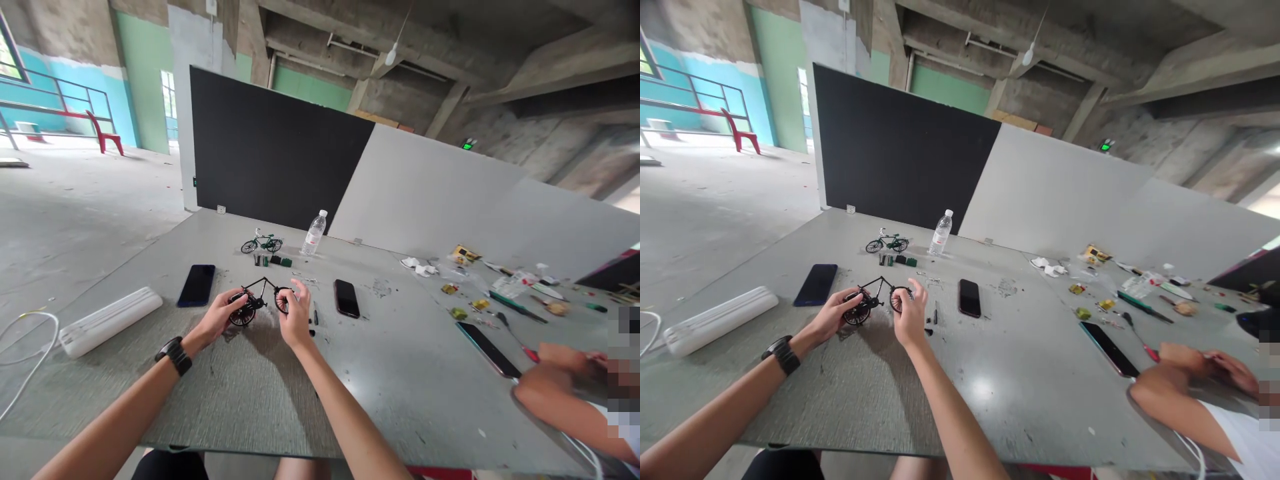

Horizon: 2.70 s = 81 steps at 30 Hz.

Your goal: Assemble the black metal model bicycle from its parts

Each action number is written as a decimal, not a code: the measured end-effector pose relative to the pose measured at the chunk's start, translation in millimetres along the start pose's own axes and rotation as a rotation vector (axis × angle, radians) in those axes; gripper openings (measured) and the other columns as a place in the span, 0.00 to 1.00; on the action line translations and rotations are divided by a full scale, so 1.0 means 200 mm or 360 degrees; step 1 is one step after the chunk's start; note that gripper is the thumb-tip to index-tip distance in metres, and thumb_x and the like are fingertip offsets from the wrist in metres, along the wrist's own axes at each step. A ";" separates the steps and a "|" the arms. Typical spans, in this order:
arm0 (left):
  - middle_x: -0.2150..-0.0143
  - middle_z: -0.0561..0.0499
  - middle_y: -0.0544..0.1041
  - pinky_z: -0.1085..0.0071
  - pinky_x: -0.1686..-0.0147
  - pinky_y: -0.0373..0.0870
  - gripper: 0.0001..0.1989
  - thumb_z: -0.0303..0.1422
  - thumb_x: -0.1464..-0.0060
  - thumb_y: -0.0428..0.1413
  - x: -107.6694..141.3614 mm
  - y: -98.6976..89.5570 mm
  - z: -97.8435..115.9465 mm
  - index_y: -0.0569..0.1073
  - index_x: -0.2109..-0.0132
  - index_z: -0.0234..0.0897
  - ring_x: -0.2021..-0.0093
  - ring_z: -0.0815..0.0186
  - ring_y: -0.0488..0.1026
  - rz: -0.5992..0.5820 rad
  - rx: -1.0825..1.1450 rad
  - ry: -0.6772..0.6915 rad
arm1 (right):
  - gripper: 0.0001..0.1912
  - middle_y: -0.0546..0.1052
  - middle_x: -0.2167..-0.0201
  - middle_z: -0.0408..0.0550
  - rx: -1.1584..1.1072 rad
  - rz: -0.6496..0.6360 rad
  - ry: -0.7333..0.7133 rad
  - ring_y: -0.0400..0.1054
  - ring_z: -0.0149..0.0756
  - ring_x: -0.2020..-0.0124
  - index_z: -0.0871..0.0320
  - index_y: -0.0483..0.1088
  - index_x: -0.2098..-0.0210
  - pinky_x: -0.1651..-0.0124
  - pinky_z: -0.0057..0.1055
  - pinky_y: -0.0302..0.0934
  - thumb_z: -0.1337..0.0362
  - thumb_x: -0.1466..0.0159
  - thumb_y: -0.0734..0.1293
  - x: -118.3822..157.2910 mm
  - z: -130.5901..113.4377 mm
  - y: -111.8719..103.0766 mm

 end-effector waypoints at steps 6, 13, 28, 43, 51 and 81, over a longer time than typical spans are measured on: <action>0.58 0.43 0.80 0.67 0.64 0.75 0.28 0.50 0.51 0.66 -0.02 -0.06 0.03 0.77 0.53 0.31 0.62 0.58 0.79 0.0128 -0.0143 0.0130 | 0.14 0.67 0.49 0.57 -0.0259 -0.0138 0.0067 0.64 0.47 0.43 0.55 0.64 0.54 0.41 0.44 0.61 0.58 0.36 0.69 0.00 -0.04 0.07; 0.56 0.43 0.80 0.67 0.62 0.74 0.29 0.51 0.51 0.65 -0.01 -0.03 0.04 0.76 0.52 0.32 0.61 0.58 0.79 0.0066 -0.0133 0.0152 | 0.42 0.68 0.42 0.59 -0.0451 0.0057 0.0345 0.66 0.47 0.43 0.57 0.56 0.37 0.40 0.43 0.63 0.59 0.45 0.76 -0.06 0.05 -0.01; 0.57 0.43 0.81 0.69 0.64 0.72 0.22 0.47 0.50 0.66 -0.02 -0.03 0.06 0.78 0.55 0.33 0.62 0.59 0.78 0.0125 -0.0109 0.0102 | 0.52 0.65 0.38 0.60 -0.0250 -0.0592 0.0144 0.67 0.52 0.44 0.53 0.48 0.27 0.42 0.48 0.64 0.45 0.43 0.74 -0.11 0.05 0.09; 0.54 0.42 0.83 0.62 0.53 0.74 0.22 0.43 0.46 0.64 -0.02 0.06 0.10 0.81 0.49 0.33 0.53 0.53 0.78 -0.0063 -0.0460 0.0087 | 0.22 0.75 0.76 0.44 -0.1358 -0.0303 0.0910 0.67 0.33 0.75 0.59 0.74 0.69 0.68 0.31 0.64 0.45 0.44 0.75 0.06 0.29 0.16; 0.62 0.46 0.83 0.69 0.67 0.73 0.14 0.39 0.48 0.65 -0.06 0.15 0.26 0.84 0.57 0.36 0.65 0.58 0.77 -0.0307 -0.0768 -0.0034 | 0.22 0.76 0.71 0.44 -0.1271 -0.0207 0.0846 0.67 0.33 0.72 0.58 0.74 0.59 0.67 0.30 0.65 0.50 0.44 0.76 0.05 0.27 0.10; 0.60 0.47 0.78 0.69 0.61 0.70 0.19 0.44 0.32 0.49 0.09 0.25 0.17 0.76 0.53 0.34 0.62 0.64 0.73 -0.0556 -0.1096 0.0160 | 0.16 0.77 0.60 0.47 -0.0979 -0.0417 0.0625 0.72 0.35 0.64 0.51 0.74 0.50 0.58 0.34 0.69 0.55 0.36 0.71 0.09 0.21 0.05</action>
Point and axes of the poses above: each hand's wrist, its own x-axis away from the middle knuckle, its own y-axis out of the palm, z = x × y, the point moved 10 cm from there along -x, towards the middle knuckle
